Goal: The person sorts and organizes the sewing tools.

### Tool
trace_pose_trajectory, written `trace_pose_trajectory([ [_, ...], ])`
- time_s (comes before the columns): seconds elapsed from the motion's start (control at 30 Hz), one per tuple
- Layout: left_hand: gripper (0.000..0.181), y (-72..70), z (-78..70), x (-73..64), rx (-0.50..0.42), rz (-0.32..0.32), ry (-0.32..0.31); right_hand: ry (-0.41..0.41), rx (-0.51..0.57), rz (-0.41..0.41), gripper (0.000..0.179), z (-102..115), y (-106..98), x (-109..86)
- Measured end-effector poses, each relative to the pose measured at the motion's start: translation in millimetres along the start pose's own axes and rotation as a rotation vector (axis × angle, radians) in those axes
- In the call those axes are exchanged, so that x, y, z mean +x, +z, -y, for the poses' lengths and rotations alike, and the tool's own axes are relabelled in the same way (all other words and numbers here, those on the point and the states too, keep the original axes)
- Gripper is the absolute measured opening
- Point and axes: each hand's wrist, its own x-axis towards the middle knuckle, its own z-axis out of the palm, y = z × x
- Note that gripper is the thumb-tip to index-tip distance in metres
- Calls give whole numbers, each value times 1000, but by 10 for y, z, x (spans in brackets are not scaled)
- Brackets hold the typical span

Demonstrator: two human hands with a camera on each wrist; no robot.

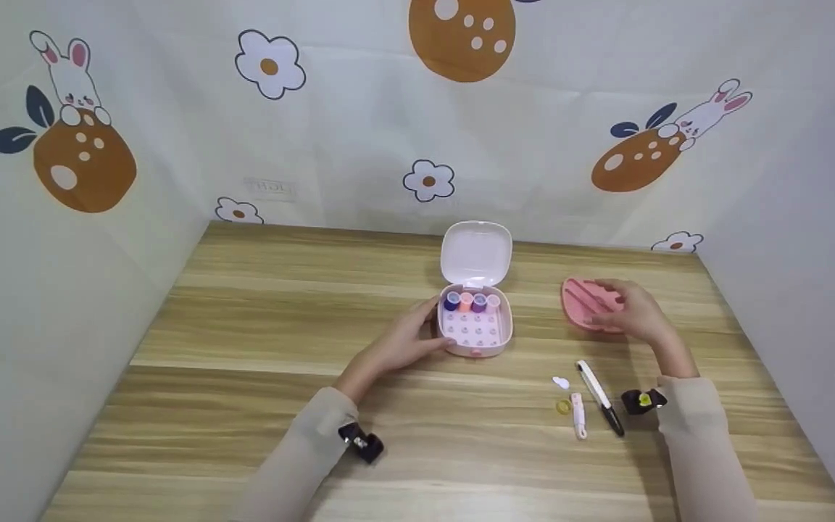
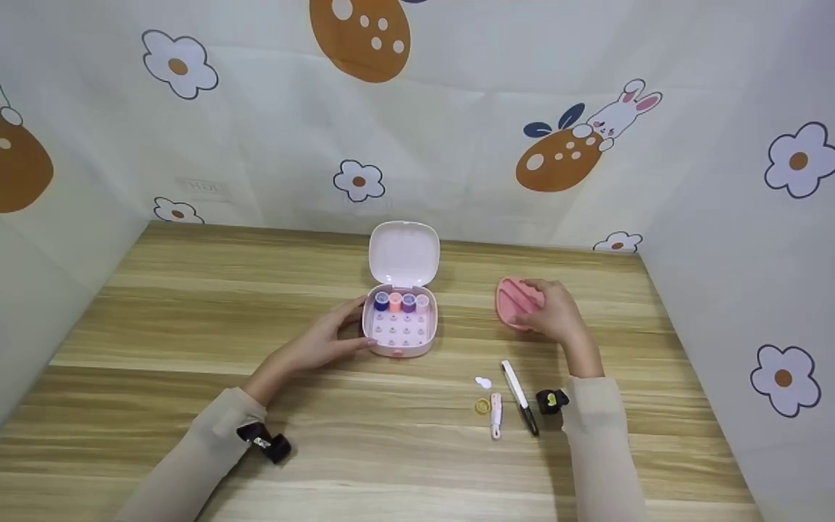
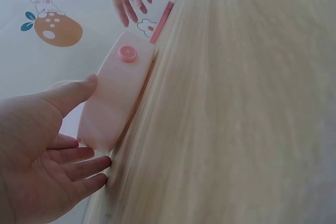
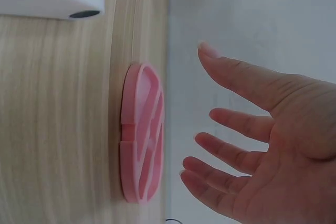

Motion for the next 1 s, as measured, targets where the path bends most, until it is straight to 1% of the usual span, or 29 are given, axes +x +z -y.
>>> trace_pose_trajectory([
  [0.17, 86, -7, -3, -2, -3, -2, -2, 30, 12, 14, 79, -97, -18, 22],
  [0.4, 82, -14, -11, -10, 21, -19, 25, 45, -37, 37, 90, -211, -47, 54],
  [0.57, 83, -11, -8, -3, 15, -18, 15, 127, -67, 82, 105, -246, -58, 75],
  [0.67, 84, -10, -7, -4, 6, -14, 6, 152, -86, 103, 112, -252, -61, 96],
  [0.87, 84, -6, 2, -3, 2, -18, 17, 185, -123, 153, 120, -263, -70, 153],
  [1.0, 84, 0, -7, 3, 2, -11, 10, 207, -146, 194, 120, -288, -89, 199],
])
